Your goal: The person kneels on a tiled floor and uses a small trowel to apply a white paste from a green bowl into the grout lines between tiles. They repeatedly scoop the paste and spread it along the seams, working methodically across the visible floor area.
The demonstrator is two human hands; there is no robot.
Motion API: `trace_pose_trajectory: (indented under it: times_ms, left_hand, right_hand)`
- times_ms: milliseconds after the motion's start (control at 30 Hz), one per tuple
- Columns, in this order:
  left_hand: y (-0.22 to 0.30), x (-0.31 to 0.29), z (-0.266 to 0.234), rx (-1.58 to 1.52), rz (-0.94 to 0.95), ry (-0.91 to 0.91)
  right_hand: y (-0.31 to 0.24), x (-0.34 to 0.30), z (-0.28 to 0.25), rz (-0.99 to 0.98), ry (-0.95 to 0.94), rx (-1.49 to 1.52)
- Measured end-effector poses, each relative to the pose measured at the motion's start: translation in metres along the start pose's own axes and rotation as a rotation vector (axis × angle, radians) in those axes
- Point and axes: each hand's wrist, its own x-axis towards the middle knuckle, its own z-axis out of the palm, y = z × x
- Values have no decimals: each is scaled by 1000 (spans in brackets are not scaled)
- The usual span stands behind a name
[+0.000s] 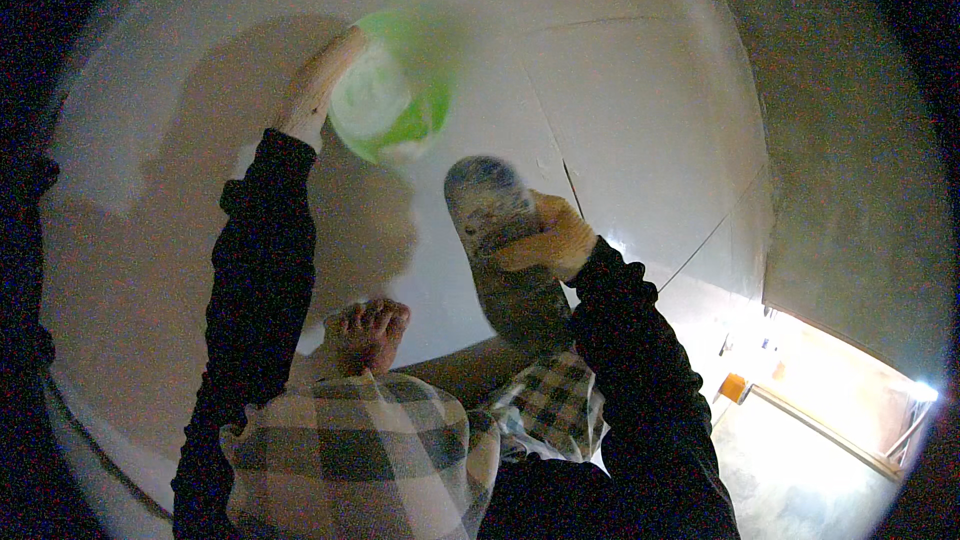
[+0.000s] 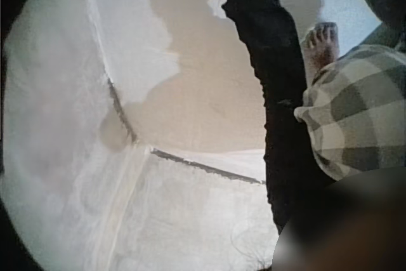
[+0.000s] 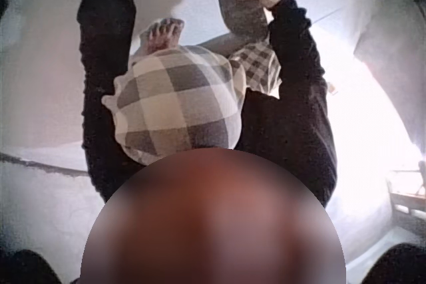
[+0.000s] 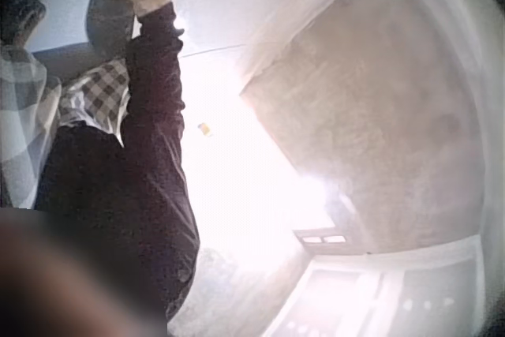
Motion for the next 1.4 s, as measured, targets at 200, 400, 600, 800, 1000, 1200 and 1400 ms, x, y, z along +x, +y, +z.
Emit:
trace_pose_trajectory:
  times_ms: [200,400,600,800,1000,1200,1400]
  left_hand:
    - [20,-18,1,-492,-362,199]
    - [9,-39,4,-550,-249,260]
    - [18,-38,6,-700,-393,287]
    - [17,-42,5,-544,-318,313]
    - [8,-39,4,-158,-306,307]
    - [10,-41,14,242,75,274]
    - [3,-38,12,104,-74,239]
  right_hand:
    - [13,10,-7,-170,-96,332]
    - [15,15,25,-553,351,-420]
    - [1,2,32,-994,675,-1431]
    - [-3,2,34,-677,481,-1219]
    - [-15,30,35,-232,498,-402]
    - [-2,60,19,-1,272,-798]
    - [2,6,2,134,213,-976]
